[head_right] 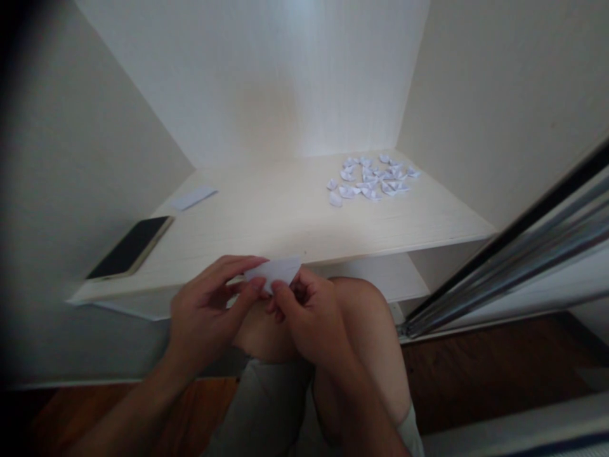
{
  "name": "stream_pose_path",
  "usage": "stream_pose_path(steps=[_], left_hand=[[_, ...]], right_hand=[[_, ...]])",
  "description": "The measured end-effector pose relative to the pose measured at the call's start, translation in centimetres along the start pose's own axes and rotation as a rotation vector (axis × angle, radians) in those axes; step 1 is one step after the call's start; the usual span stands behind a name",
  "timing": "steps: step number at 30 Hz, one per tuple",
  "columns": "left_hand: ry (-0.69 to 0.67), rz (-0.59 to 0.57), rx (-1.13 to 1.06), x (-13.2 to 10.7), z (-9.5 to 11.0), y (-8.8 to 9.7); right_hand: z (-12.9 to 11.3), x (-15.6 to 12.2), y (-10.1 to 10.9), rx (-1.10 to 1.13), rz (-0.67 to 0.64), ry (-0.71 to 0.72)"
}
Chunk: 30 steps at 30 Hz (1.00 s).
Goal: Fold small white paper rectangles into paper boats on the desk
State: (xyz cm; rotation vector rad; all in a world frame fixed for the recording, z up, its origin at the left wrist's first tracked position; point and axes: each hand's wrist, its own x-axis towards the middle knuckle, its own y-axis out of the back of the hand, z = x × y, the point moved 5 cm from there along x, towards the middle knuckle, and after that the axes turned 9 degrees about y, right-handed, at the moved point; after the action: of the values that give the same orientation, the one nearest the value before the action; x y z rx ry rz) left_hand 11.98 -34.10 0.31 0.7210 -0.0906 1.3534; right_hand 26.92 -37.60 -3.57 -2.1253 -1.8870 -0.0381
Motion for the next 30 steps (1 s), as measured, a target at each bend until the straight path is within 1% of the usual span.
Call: stream_pose_path(steps=[4, 9, 15, 17, 21, 27, 30], left_hand=[[-0.033, 0.061, 0.055, -0.9, -1.0, -0.6], [-0.136, 0.165, 0.23, -1.5, -0.9, -1.2], [-0.05, 0.189, 0.15, -1.7, -1.8, -1.9], [-0.07, 0.224, 0.165, -1.8, -1.6, -1.9], [-0.144, 0.315, 0.269, -2.1, -1.1, -1.7], [-0.17, 0.311, 0.333, -1.9, -0.6, -1.6], [-0.193, 0.314, 0.366, -1.9, -0.4, -1.6]], right_hand=[[0.6, 0.0, 0.4, 0.011, 0.036, -0.022], [1.1, 0.2, 1.0, -0.008, 0.065, -0.03], [1.2, 0.2, 1.3, -0.069, 0.091, -0.017], [1.5, 0.2, 1.3, -0.059, 0.094, -0.02], [1.9, 0.1, 1.3, -0.026, 0.089, -0.024], [2.2, 0.0, 1.3, 0.001, 0.066, -0.037], [2.2, -0.1, 1.4, -0.009, 0.081, -0.04]])
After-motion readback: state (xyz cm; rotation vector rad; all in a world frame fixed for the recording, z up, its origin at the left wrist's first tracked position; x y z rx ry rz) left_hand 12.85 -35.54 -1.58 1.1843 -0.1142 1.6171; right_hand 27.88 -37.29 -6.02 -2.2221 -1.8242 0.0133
